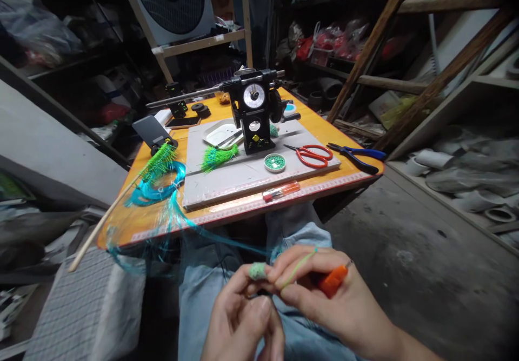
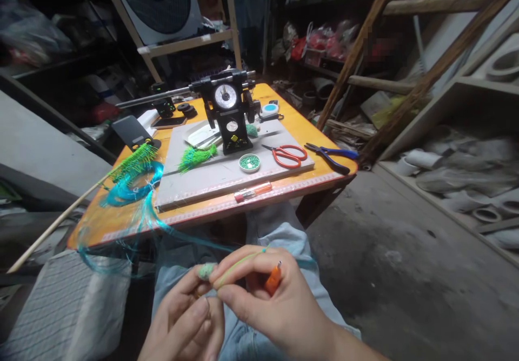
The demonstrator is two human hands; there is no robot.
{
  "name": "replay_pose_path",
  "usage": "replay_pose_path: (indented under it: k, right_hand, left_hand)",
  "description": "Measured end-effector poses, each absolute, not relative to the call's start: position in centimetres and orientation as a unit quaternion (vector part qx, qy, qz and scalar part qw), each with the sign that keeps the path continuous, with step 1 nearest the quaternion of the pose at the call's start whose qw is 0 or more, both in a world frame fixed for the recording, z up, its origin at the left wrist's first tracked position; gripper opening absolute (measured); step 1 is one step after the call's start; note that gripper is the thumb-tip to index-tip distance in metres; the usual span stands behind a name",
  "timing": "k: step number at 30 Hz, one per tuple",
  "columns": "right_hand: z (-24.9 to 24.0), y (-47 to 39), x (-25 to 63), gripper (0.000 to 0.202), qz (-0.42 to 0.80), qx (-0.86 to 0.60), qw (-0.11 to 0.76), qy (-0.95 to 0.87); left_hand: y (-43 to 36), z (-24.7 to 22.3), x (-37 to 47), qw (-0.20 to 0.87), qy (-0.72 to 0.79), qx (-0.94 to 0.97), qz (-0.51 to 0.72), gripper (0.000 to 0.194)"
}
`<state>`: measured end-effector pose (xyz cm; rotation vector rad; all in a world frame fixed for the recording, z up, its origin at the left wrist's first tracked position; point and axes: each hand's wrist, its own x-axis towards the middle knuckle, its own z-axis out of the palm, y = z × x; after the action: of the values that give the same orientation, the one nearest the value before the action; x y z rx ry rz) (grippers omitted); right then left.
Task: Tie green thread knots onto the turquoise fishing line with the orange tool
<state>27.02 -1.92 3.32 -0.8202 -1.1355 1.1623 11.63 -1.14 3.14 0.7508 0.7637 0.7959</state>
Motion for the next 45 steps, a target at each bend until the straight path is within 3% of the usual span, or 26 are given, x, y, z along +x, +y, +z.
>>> replay_pose_path:
  k: [5,8,13,22,36,45]
  right_hand:
    - [2.8,-2.1,26.9,0.015,0.533,-0.357,0.607,-0.469]
    - [2.3,-2.1,26.6,0.004,0.627,-0.342,0.611,-0.341]
    - [2.0,-2.3,25.8,0.019,0.739,-0.337,0.574,-0.105]
    - [2.1,-2.2,25.4,0.02,0.764,-0.282,0.58,0.003]
    - [1.9,-2.4,25.2,0.011,0.769,-0.256,0.586,0.002]
    - [1.8,-2.5,25.6,0.01,0.686,-0.32,0.631,-0.167]
  left_hand:
    - [-0.4,2.9,12.2,0.796,0.367,0.306,0.373,0.032]
    - [-0.3,2.8,12.8,0.784,0.376,0.282,0.404,0.033]
    - [-0.4,2.8,13.8,0.744,0.409,0.259,0.46,0.032]
    - [-0.8,3.2,15.0,0.688,0.42,0.278,0.522,0.023]
    - [-1.2,1.8,14.4,0.597,0.443,0.447,0.498,0.011]
    - [-0.9,3.1,14.6,0.611,0.467,0.315,0.556,0.019]
